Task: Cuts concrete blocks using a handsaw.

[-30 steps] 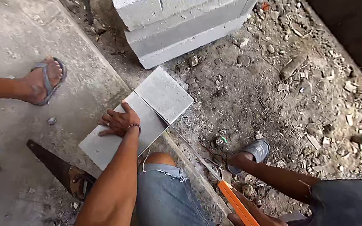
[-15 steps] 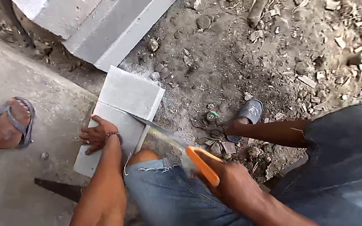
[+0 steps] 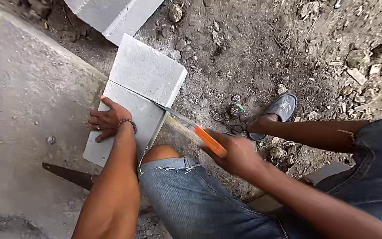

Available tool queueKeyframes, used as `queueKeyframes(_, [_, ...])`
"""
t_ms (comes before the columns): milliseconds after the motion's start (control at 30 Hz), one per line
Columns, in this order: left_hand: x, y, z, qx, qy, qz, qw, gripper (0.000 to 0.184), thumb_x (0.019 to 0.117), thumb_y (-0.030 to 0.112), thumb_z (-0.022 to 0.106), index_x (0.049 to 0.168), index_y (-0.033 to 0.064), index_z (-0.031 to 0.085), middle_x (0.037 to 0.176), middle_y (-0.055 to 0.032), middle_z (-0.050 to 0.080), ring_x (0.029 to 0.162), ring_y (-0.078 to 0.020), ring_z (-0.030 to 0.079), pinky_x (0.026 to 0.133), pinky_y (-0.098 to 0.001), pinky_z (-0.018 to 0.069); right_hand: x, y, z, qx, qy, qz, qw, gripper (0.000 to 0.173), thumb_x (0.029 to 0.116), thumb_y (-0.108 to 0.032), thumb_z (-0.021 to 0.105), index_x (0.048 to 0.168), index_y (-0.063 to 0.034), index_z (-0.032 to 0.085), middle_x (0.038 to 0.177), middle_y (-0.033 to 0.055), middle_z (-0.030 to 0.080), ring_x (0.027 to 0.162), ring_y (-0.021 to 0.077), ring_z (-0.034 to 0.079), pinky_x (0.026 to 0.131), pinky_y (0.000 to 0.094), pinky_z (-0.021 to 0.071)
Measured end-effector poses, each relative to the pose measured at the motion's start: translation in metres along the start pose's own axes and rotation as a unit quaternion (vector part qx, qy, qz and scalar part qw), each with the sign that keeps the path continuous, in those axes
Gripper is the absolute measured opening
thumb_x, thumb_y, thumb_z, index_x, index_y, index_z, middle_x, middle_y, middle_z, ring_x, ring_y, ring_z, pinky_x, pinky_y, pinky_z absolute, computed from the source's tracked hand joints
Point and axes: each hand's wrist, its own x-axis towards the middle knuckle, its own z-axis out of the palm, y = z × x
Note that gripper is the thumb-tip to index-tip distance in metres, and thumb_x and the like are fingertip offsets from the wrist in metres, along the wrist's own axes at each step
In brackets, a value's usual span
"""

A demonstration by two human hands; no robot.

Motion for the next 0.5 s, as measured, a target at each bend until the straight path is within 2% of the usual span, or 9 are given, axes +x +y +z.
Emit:
queueKeyframes(67, [0.003, 0.003, 0.004, -0.001, 0.010, -0.002, 1.000, 0.095, 0.0967, 0.079, 0.015, 0.163, 0.0126, 0.029, 0.168, -0.0203, 0.025, 0.157, -0.0386, 0.019, 0.119, -0.0715, 0.0137, 0.051, -0.016, 0.011, 0.018, -0.046, 0.015, 0.999, 0.056, 0.1013, -0.062, 0.051, 0.138, -0.0214, 0.063, 0.082, 0.0093, 0.072, 0.074, 0.0321, 0.072, 0.064, 0.0581, 0.0568])
queueKeyframes(100, [0.005, 0.007, 0.005, -0.006, 0.014, -0.001, 1.000, 0.096, 0.0967, 0.080, 0.015, 0.163, 0.0119, 0.030, 0.168, -0.0206, 0.025, 0.157, -0.0390, 0.019, 0.119, -0.0713, 0.0133, 0.058, -0.015, 0.007, 0.026, -0.049, 0.008, 0.998, 0.057, 0.1006, -0.062, 0.053, 0.139, -0.0218, 0.063, 0.083, 0.0099, 0.072, 0.075, 0.0326, 0.072, 0.065, 0.0590, 0.0568])
queueKeyframes(167, [0.000, -0.005, 0.003, 0.015, 0.009, -0.003, 1.000, 0.097, 0.0962, 0.080, 0.013, 0.163, 0.0113, 0.029, 0.168, -0.0209, 0.024, 0.157, -0.0398, 0.018, 0.119, -0.0714, 0.0138, 0.018, -0.005, -0.007, 0.035, -0.049, 0.007, 0.998, 0.058, 0.0998, -0.061, 0.055, 0.142, -0.0226, 0.061, 0.082, 0.0076, 0.072, 0.072, 0.0288, 0.071, 0.063, 0.0567, 0.0572])
queueKeyframes(233, [0.001, 0.007, 0.004, 0.007, 0.003, 0.001, 1.000, 0.097, 0.0962, 0.081, 0.013, 0.163, 0.0124, 0.029, 0.168, -0.0201, 0.024, 0.157, -0.0392, 0.018, 0.119, -0.0722, 0.0126, -0.043, 0.019, -0.029, 0.018, 0.001, 0.005, 1.000, 0.060, 0.0985, -0.064, 0.053, 0.142, -0.0241, 0.062, 0.076, -0.0016, 0.069, 0.062, 0.0156, 0.066, 0.054, 0.0447, 0.0566])
queueKeyframes(300, [-0.001, 0.002, 0.000, 0.000, -0.002, -0.002, 1.000, 0.094, 0.0971, 0.079, 0.016, 0.163, 0.0129, 0.030, 0.168, -0.0191, 0.025, 0.157, -0.0383, 0.018, 0.119, -0.0720, 0.0118, -0.096, 0.040, -0.038, 0.014, 0.025, 0.013, 0.999, 0.059, 0.0988, -0.063, 0.054, 0.138, -0.0203, 0.066, 0.076, -0.0018, 0.071, 0.059, 0.0123, 0.066, 0.051, 0.0420, 0.0562])
queueKeyframes(333, [-0.002, 0.002, -0.001, -0.002, -0.003, -0.004, 1.000, 0.093, 0.0974, 0.079, 0.016, 0.162, 0.0134, 0.031, 0.168, -0.0184, 0.026, 0.157, -0.0373, 0.019, 0.120, -0.0709, 0.0125, -0.096, 0.043, -0.037, 0.008, 0.032, 0.011, 0.999, 0.058, 0.0991, -0.061, 0.054, 0.136, -0.0179, 0.068, 0.076, -0.0005, 0.072, 0.060, 0.0131, 0.067, 0.051, 0.0421, 0.0562])
queueKeyframes(367, [-0.002, 0.005, -0.002, -0.002, -0.005, -0.006, 1.000, 0.092, 0.0976, 0.078, 0.017, 0.163, 0.0139, 0.030, 0.168, -0.0179, 0.025, 0.157, -0.0367, 0.019, 0.120, -0.0701, 0.0127, -0.077, 0.042, -0.030, 0.000, 0.033, 0.002, 0.999, 0.057, 0.0994, -0.060, 0.053, 0.133, -0.0161, 0.069, 0.075, 0.0009, 0.072, 0.060, 0.0155, 0.067, 0.051, 0.0436, 0.0560])
queueKeyframes(433, [-0.002, 0.003, -0.002, 0.003, -0.002, -0.012, 1.000, 0.092, 0.0974, 0.078, 0.016, 0.163, 0.0159, 0.030, 0.169, -0.0162, 0.026, 0.157, -0.0361, 0.019, 0.119, -0.0706, 0.0127, -0.003, 0.027, -0.004, -0.007, 0.006, -0.010, 1.000, 0.057, 0.0992, -0.060, 0.052, 0.131, -0.0153, 0.069, 0.077, 0.0066, 0.072, 0.065, 0.0256, 0.070, 0.056, 0.0528, 0.0560])
queueKeyframes(500, [-0.001, 0.004, -0.001, 0.004, 0.010, -0.014, 1.000, 0.091, 0.0970, 0.079, 0.016, 0.162, 0.0175, 0.034, 0.167, -0.0152, 0.031, 0.157, -0.0367, 0.021, 0.118, -0.0721, 0.0145, 0.054, 0.012, 0.007, -0.001, -0.034, 0.002, 0.999, 0.060, 0.0988, -0.068, 0.048, 0.134, -0.0231, 0.068, 0.086, 0.0074, 0.074, 0.077, 0.0290, 0.073, 0.065, 0.0578, 0.0567])
